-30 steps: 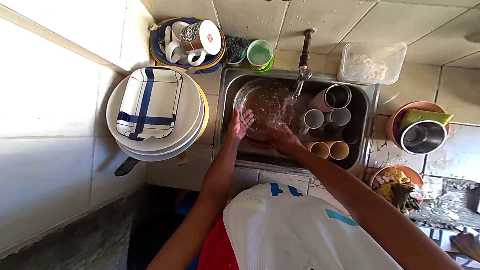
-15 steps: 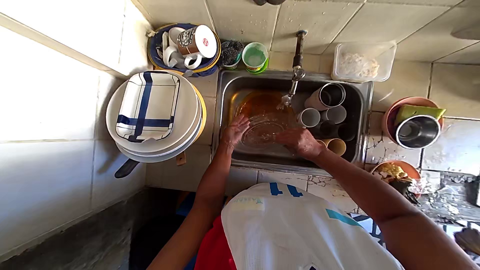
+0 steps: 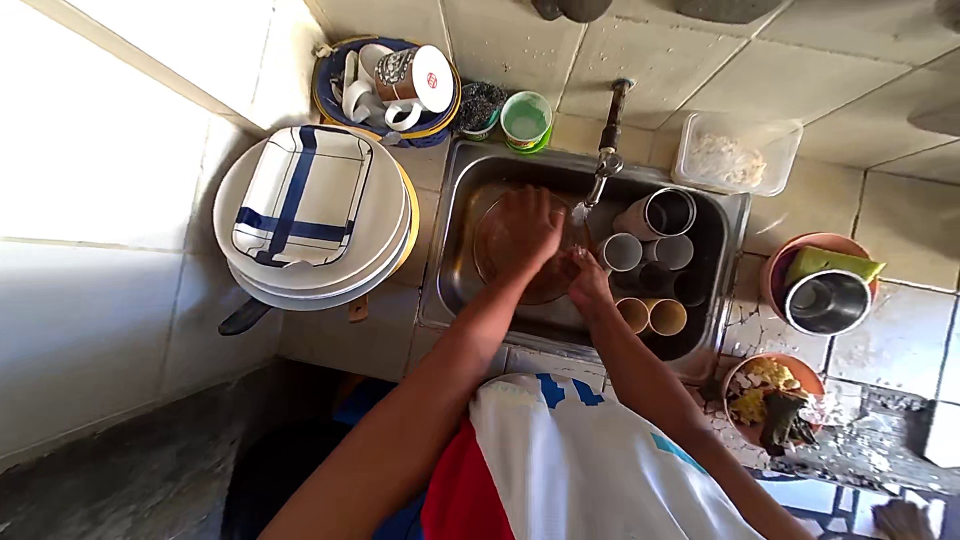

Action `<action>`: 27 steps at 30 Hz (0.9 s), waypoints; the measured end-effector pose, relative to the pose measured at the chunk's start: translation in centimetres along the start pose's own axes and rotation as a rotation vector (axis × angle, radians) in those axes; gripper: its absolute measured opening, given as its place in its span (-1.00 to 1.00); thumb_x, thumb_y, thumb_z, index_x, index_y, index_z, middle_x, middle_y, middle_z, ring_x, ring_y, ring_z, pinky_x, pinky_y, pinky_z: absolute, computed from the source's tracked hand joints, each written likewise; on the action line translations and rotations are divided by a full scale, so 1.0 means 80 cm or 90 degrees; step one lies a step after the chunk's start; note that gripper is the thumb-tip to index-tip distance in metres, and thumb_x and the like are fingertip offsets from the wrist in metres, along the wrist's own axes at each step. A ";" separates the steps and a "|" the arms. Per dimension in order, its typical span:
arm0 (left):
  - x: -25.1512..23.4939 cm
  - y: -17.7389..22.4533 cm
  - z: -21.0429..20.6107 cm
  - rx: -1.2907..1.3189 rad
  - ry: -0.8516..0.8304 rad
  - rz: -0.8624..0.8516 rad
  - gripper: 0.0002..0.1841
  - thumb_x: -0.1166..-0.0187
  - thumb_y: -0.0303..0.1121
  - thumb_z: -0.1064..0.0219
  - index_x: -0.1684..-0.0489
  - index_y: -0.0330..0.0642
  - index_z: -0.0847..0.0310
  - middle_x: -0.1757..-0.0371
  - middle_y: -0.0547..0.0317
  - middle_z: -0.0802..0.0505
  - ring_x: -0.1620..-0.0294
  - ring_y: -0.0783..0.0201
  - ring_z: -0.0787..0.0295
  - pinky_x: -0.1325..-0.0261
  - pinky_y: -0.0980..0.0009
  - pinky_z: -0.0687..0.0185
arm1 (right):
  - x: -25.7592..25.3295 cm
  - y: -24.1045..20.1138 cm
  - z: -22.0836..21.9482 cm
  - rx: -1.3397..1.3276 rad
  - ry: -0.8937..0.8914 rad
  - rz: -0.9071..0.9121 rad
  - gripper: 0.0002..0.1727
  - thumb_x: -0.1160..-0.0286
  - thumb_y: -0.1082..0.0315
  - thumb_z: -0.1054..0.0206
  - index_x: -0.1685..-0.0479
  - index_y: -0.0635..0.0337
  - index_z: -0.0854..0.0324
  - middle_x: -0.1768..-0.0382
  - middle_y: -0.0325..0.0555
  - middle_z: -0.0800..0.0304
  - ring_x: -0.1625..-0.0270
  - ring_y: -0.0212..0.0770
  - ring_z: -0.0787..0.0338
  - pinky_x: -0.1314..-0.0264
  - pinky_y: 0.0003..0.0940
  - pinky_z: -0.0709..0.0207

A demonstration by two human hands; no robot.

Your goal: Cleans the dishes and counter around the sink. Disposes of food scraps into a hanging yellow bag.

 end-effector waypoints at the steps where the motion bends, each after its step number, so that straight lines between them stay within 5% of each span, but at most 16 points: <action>1: -0.003 0.010 -0.045 0.065 -0.004 -0.058 -0.41 -0.83 0.02 0.14 -0.66 -0.09 -0.48 -0.71 -0.23 -0.46 -0.81 -0.36 -0.11 -0.76 -0.49 0.36 | -0.004 -0.001 0.004 -0.007 0.012 0.015 -0.80 -0.87 0.20 -0.04 -0.11 0.06 -0.51 0.18 -0.20 -0.78 0.20 -0.27 -0.81 0.09 -0.27 -0.76; 3: 0.002 0.038 -0.090 0.119 -0.122 -0.143 -0.45 -0.79 -0.05 0.03 -0.74 0.06 -0.38 -0.84 -0.08 -0.30 -0.90 -0.29 0.13 -0.77 -0.47 0.37 | -0.001 -0.005 0.012 -0.040 0.016 0.039 -0.82 -0.85 0.19 -0.03 -0.10 -0.05 -0.52 0.24 -0.31 -0.71 0.22 -0.36 -0.74 0.12 -0.31 -0.70; 6: 0.046 0.063 -0.087 0.127 -0.146 -0.307 -0.46 -0.80 -0.17 -0.03 -0.80 0.06 -0.32 -0.84 0.08 -0.33 -0.90 -0.15 0.04 -0.85 -0.29 0.25 | 0.016 -0.021 0.021 -0.114 0.012 0.061 -0.76 -0.85 0.19 -0.02 -0.20 -0.04 -0.55 0.16 -0.27 -0.79 0.10 -0.32 -0.80 -0.02 -0.25 -0.74; 9: 0.091 0.027 -0.067 0.125 -0.076 -0.363 -0.42 -0.74 0.08 -0.11 -0.75 0.21 -0.39 -0.82 0.11 -0.38 -0.85 -0.13 -0.14 -0.77 -0.43 0.16 | 0.030 -0.029 0.030 -0.146 0.014 0.084 -0.73 -0.87 0.25 0.06 -0.15 0.09 -0.55 0.19 -0.15 -0.83 0.14 -0.23 -0.84 0.04 -0.24 -0.76; 12: 0.101 -0.072 -0.065 0.231 0.004 -0.072 -0.23 -0.64 0.23 -0.20 -0.74 -0.10 -0.38 -0.79 -0.18 -0.36 -0.84 -0.27 -0.09 -0.75 -0.47 0.19 | 0.039 -0.029 0.040 -0.169 0.073 0.044 -0.74 -0.93 0.23 0.13 -0.15 0.11 -0.44 0.11 -0.11 -0.87 0.04 -0.19 -0.91 -0.07 -0.27 -0.82; 14: 0.107 -0.126 -0.060 0.458 -0.051 0.232 -0.05 -0.61 0.12 -0.36 -0.85 -0.32 -0.01 -0.83 -0.27 -0.21 -0.86 -0.08 -0.06 -0.85 -0.10 0.05 | 0.043 -0.020 0.041 -0.191 0.122 0.012 -0.77 -0.93 0.22 0.11 -0.18 0.10 -0.40 0.13 -0.14 -0.86 0.07 -0.23 -0.92 -0.01 -0.31 -0.83; 15: 0.113 -0.137 -0.054 0.610 -0.088 0.387 -0.06 -0.59 0.03 -0.43 -0.87 -0.22 0.03 -0.78 -0.16 -0.33 -0.71 0.10 -0.34 -0.72 0.11 -0.29 | 0.045 -0.013 0.038 -0.199 0.129 -0.001 -0.77 -0.93 0.22 0.10 -0.19 0.10 -0.39 0.14 -0.15 -0.85 0.10 -0.25 -0.91 0.02 -0.33 -0.83; 16: 0.120 -0.136 -0.046 0.735 -0.121 0.509 -0.22 -0.60 -0.03 -0.44 -0.77 -0.12 -0.19 -0.54 -0.08 -0.61 -0.34 0.19 -0.69 -0.34 0.22 -0.68 | 0.045 -0.005 0.035 -0.204 0.129 -0.014 -0.77 -0.92 0.21 0.09 -0.15 0.09 -0.42 0.18 -0.17 -0.84 0.15 -0.28 -0.90 0.06 -0.35 -0.83; 17: 0.123 -0.128 -0.036 0.825 -0.161 0.576 -0.45 -0.63 -0.06 -0.42 -0.50 -0.17 -0.51 -0.15 0.00 -0.82 0.07 0.26 -0.81 0.03 0.30 -0.77 | 0.045 0.004 0.030 -0.207 0.119 -0.030 -0.76 -0.91 0.19 0.09 -0.09 0.07 -0.45 0.24 -0.20 -0.81 0.20 -0.31 -0.87 0.11 -0.36 -0.81; 20: 0.113 -0.116 0.018 0.876 -0.174 0.446 -0.78 -0.62 -0.35 -0.42 0.06 -0.38 -0.68 0.37 0.08 -0.81 0.49 0.38 -0.67 0.33 0.44 -0.68 | 0.048 0.033 -0.006 -0.221 -0.003 -0.084 -0.65 -0.93 0.11 0.19 -0.04 0.07 -0.47 0.28 -0.19 -0.77 0.19 -0.27 -0.84 0.03 -0.26 -0.79; 23: 0.102 -0.113 0.113 0.593 -0.112 0.300 -0.76 -0.53 -0.27 -0.50 0.15 -0.32 -0.74 0.30 -0.02 -0.86 0.32 0.15 -0.81 0.13 0.10 -0.77 | 0.061 0.063 -0.061 -0.082 -0.121 -0.149 -0.45 -0.93 -0.05 0.35 -0.10 0.12 -0.48 0.32 -0.08 -0.81 0.24 -0.15 -0.85 0.12 -0.15 -0.79; 25: 0.096 -0.104 0.187 0.434 -0.075 0.212 -0.72 -0.52 -0.23 -0.48 0.09 -0.30 -0.75 0.24 -0.06 -0.88 0.18 0.05 -0.85 0.01 -0.06 -0.73 | 0.068 0.078 -0.092 0.178 -0.197 -0.142 -0.34 -0.94 -0.06 0.41 -0.47 0.27 -0.38 -0.02 0.13 -0.81 0.00 -0.02 -0.86 -0.06 -0.06 -0.79; 27: 0.089 -0.093 0.257 0.339 -0.007 0.081 -0.78 -0.48 -0.27 -0.48 0.24 -0.28 -0.79 0.32 0.04 -0.89 0.27 0.19 -0.85 0.10 0.09 -0.78 | 0.053 0.093 -0.103 0.583 -0.327 -0.032 -0.44 -0.96 0.12 0.22 -0.70 0.27 -0.31 -0.48 0.10 -0.65 -0.48 -0.08 -0.69 -0.54 -0.12 -0.54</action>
Point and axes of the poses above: each hand's wrist, its own x-axis away from the middle knuckle, its own z-axis out of the back of the hand, y = z × x, the point moved 9 cm from there along -x, towards the middle knuckle
